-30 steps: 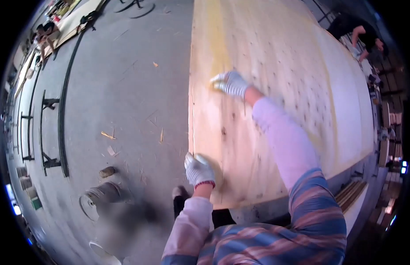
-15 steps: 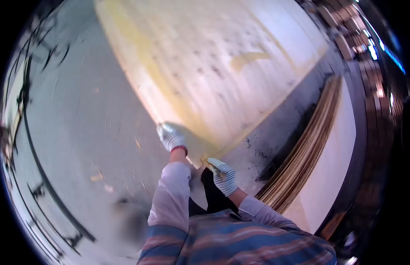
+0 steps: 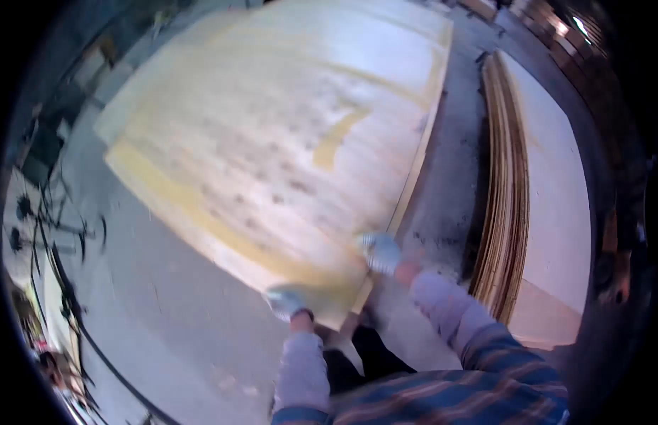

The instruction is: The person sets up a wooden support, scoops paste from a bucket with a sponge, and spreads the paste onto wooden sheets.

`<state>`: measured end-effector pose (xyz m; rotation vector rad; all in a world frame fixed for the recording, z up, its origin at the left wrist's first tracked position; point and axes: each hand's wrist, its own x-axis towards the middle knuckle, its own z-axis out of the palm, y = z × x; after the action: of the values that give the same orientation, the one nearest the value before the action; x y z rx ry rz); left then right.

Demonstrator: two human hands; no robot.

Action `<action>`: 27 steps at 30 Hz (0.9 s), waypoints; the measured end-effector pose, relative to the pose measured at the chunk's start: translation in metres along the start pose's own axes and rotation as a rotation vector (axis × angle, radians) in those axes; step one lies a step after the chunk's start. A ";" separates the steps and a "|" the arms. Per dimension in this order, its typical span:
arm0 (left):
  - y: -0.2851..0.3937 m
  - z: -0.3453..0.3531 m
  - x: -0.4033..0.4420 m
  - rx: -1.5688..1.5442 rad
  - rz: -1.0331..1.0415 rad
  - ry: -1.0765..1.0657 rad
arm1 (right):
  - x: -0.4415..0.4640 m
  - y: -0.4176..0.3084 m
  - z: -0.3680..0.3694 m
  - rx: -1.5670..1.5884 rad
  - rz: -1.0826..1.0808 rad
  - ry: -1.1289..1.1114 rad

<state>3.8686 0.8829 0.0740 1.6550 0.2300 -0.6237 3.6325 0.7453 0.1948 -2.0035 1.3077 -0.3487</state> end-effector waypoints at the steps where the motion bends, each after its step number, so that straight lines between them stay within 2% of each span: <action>1: -0.043 -0.006 0.031 -0.101 0.024 -0.138 | -0.020 0.019 0.032 -0.142 -0.048 0.047; 2: -0.083 -0.012 0.061 -0.203 0.035 -0.278 | -0.049 0.021 0.055 -0.019 0.064 0.009; 3: -0.043 -0.006 0.044 -0.202 0.030 -0.191 | -0.071 0.023 0.078 0.124 0.008 0.087; 4: 0.005 0.005 -0.007 -0.219 -0.077 -0.220 | -0.099 -0.004 0.075 0.779 0.412 -0.014; 5: -0.027 0.003 0.022 -0.104 -0.013 -0.149 | -0.130 -0.002 0.083 0.349 0.193 -0.016; 6: -0.057 0.000 0.059 0.017 0.063 -0.078 | -0.162 -0.026 0.064 0.512 0.348 -0.071; 7: -0.057 -0.003 0.062 0.142 0.117 -0.095 | -0.198 -0.052 0.059 0.706 0.494 -0.125; 9: -0.044 -0.011 0.044 0.327 0.269 -0.240 | -0.283 -0.021 0.123 1.530 0.411 0.137; 11: -0.030 -0.030 0.023 0.522 0.522 -0.451 | -0.370 -0.089 0.099 1.605 0.615 0.507; 12: -0.019 -0.045 0.009 0.613 0.668 -0.582 | -0.407 -0.138 0.082 1.866 0.690 0.851; 14: -0.001 -0.056 -0.033 0.706 0.919 -0.916 | -0.486 -0.164 0.128 1.977 0.530 1.280; 15: 0.002 -0.063 -0.060 0.712 1.027 -1.093 | -0.518 -0.163 0.175 1.921 0.419 1.569; 16: 0.004 -0.073 -0.093 0.726 1.118 -1.284 | -0.555 -0.202 0.179 1.788 0.567 1.717; 17: 0.001 -0.086 -0.125 0.731 1.189 -1.456 | -0.586 -0.222 0.203 1.594 0.459 1.845; 18: -0.004 -0.101 -0.158 0.726 1.247 -1.617 | -0.622 -0.230 0.233 1.577 0.163 2.004; 19: -0.008 -0.116 -0.188 0.715 1.296 -1.765 | -0.651 -0.262 0.249 1.593 0.235 2.283; 20: -0.015 -0.129 -0.218 0.694 1.349 -1.896 | -0.681 -0.274 0.285 1.441 0.206 2.491; 21: -0.021 -0.117 -0.259 0.728 1.389 -2.009 | -0.680 -0.256 0.256 1.249 0.393 2.690; 22: -0.026 -0.129 -0.283 0.722 1.426 -2.109 | -0.707 -0.248 0.290 1.092 0.374 2.827; 23: -0.032 -0.139 -0.309 0.710 1.466 -2.194 | -0.726 -0.270 0.291 0.973 0.572 2.991; 24: -0.039 -0.152 -0.332 0.709 1.499 -2.260 | -0.751 -0.281 0.294 0.764 0.625 3.102; 26: -0.051 -0.180 -0.366 0.713 1.565 -2.346 | -0.805 -0.274 0.348 0.667 1.053 3.142; 27: -0.058 -0.196 -0.380 0.716 1.600 -2.379 | -0.828 -0.266 0.374 0.676 1.065 3.161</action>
<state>3.5766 1.1575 0.2340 0.1613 -2.7862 -0.8512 3.6538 1.6907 0.2343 -1.1894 -1.2470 1.8046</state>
